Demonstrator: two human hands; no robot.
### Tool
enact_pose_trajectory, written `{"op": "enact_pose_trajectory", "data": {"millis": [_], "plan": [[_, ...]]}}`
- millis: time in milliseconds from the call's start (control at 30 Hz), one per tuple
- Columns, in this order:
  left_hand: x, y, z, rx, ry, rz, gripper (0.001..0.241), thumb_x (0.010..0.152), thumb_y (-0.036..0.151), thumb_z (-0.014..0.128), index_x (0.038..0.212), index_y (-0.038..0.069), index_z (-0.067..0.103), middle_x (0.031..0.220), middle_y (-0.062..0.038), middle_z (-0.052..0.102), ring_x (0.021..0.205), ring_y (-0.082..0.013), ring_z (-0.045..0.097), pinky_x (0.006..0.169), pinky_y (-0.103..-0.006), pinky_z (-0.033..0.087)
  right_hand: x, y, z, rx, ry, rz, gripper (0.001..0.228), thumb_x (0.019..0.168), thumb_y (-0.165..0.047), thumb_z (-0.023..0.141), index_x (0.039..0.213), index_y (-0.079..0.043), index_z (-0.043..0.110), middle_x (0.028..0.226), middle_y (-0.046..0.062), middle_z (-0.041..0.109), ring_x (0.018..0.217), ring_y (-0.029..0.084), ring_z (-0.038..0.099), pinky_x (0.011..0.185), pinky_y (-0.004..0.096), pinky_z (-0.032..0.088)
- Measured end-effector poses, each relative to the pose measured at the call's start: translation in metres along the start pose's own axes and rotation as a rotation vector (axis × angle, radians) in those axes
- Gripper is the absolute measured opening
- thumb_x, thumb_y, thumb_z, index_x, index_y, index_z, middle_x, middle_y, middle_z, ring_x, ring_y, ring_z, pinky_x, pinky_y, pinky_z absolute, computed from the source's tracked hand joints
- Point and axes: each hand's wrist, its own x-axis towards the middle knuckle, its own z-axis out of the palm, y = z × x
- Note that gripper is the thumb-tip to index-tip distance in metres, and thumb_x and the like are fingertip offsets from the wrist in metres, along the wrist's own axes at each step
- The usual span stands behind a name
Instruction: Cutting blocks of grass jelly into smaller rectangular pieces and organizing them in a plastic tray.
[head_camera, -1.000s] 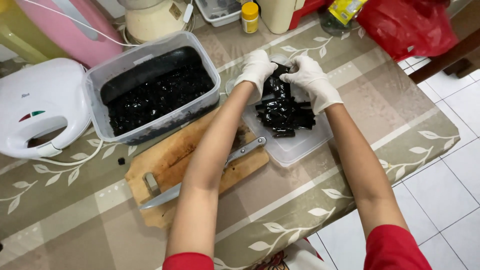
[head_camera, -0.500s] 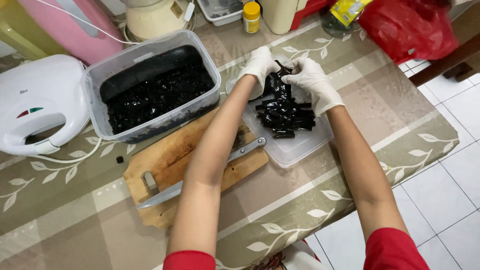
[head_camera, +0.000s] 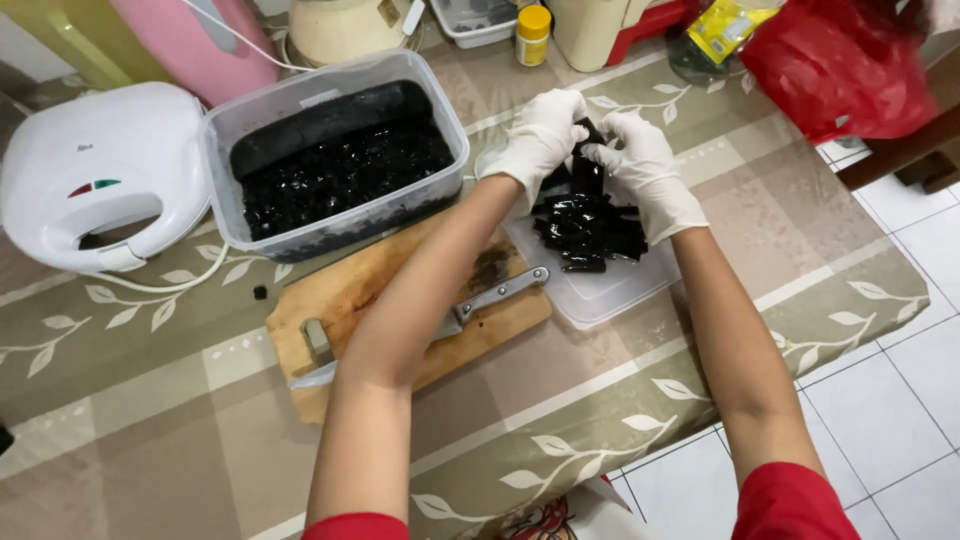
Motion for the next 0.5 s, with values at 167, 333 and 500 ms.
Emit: {"op": "enact_pose_trajectory", "data": {"millis": [167, 333, 500], "plan": [[-0.070, 0.013, -0.070, -0.030, 0.018, 0.009, 0.017, 0.085, 0.023, 0.075, 0.097, 0.018, 0.064, 0.098, -0.005, 0.070, 0.092, -0.0281, 0.066, 0.080, -0.0442, 0.050, -0.020, -0.063, -0.011, 0.036, -0.015, -0.186, 0.017, 0.096, -0.020, 0.078, 0.109, -0.011, 0.070, 0.098, 0.004, 0.064, 0.081, 0.019, 0.053, 0.074, 0.033, 0.045], [-0.149, -0.021, -0.110, -0.020, 0.136, 0.097, 0.022, 0.083, 0.023, 0.078, 0.096, 0.016, 0.062, 0.101, -0.005, 0.068, 0.093, -0.0257, 0.067, 0.079, -0.0400, 0.051, -0.057, -0.156, -0.001, 0.123, -0.128, -0.304, 0.019, 0.096, -0.006, 0.074, 0.114, -0.003, 0.069, 0.105, 0.009, 0.062, 0.101, 0.025, 0.059, 0.088, 0.035, 0.046], [-0.261, -0.044, -0.154, 0.210, 0.098, 0.061, 0.030, 0.089, 0.033, 0.076, 0.107, 0.020, 0.055, 0.093, -0.002, 0.057, 0.100, -0.0281, 0.065, 0.083, -0.0434, 0.058, -0.072, -0.176, 0.060, -0.026, -0.305, -0.486, 0.032, 0.091, -0.025, 0.076, 0.118, -0.010, 0.067, 0.102, 0.020, 0.067, 0.095, 0.045, 0.067, 0.080, 0.055, 0.055]]}}
